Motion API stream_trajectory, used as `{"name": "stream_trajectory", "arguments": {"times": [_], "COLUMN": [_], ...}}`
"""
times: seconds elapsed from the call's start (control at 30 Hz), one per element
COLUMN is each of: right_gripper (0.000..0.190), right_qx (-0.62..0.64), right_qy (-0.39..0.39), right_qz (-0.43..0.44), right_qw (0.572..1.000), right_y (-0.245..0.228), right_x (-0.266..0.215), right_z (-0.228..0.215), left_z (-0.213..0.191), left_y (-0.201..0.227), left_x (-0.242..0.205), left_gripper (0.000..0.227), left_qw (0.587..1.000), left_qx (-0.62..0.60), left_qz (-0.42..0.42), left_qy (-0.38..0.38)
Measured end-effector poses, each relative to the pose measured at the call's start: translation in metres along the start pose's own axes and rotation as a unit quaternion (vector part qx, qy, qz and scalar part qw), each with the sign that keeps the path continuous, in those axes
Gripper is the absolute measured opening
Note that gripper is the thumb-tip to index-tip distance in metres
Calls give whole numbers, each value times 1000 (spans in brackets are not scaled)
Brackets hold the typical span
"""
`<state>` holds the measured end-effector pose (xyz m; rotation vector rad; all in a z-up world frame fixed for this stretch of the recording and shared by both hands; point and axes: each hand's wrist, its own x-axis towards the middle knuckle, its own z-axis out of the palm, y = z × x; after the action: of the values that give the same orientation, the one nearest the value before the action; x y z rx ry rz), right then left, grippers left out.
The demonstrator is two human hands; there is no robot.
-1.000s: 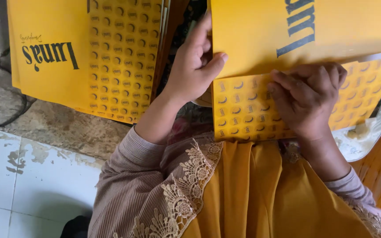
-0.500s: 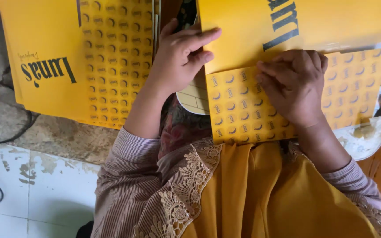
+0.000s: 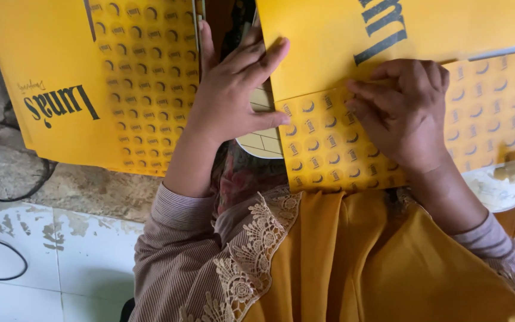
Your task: Apply glue to the flaps of cardboard boxes and fold them into shape.
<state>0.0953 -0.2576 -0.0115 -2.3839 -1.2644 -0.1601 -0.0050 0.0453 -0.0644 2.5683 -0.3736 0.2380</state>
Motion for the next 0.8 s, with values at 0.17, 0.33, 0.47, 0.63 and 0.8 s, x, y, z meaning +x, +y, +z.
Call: {"name": "stream_trajectory", "arguments": {"times": [0.17, 0.33, 0.47, 0.63, 0.8], "right_gripper": [29, 23, 28, 27, 28], "right_qx": [-16, -23, -7, 18, 14], "right_qy": [-21, -3, -7, -15, -30], "right_qz": [-16, -58, -50, -34, -24], "right_qw": [1000, 998, 999, 999, 999], "right_y": [6, 9, 13, 15, 16], "right_x": [-1, 20, 29, 16, 14], "right_z": [-10, -16, -10, -2, 1], "left_z": [0, -10, -11, 1, -1], "left_y": [-3, -16, -18, -8, -5], "left_x": [-3, 10, 15, 8, 10], "left_gripper": [118, 112, 108, 105, 110], "left_qw": [996, 991, 995, 995, 990], "left_qx": [89, 125, 80, 38, 51], "left_qz": [-14, -49, -58, -92, -128], "left_qy": [1, -19, -13, 0, -29]}}
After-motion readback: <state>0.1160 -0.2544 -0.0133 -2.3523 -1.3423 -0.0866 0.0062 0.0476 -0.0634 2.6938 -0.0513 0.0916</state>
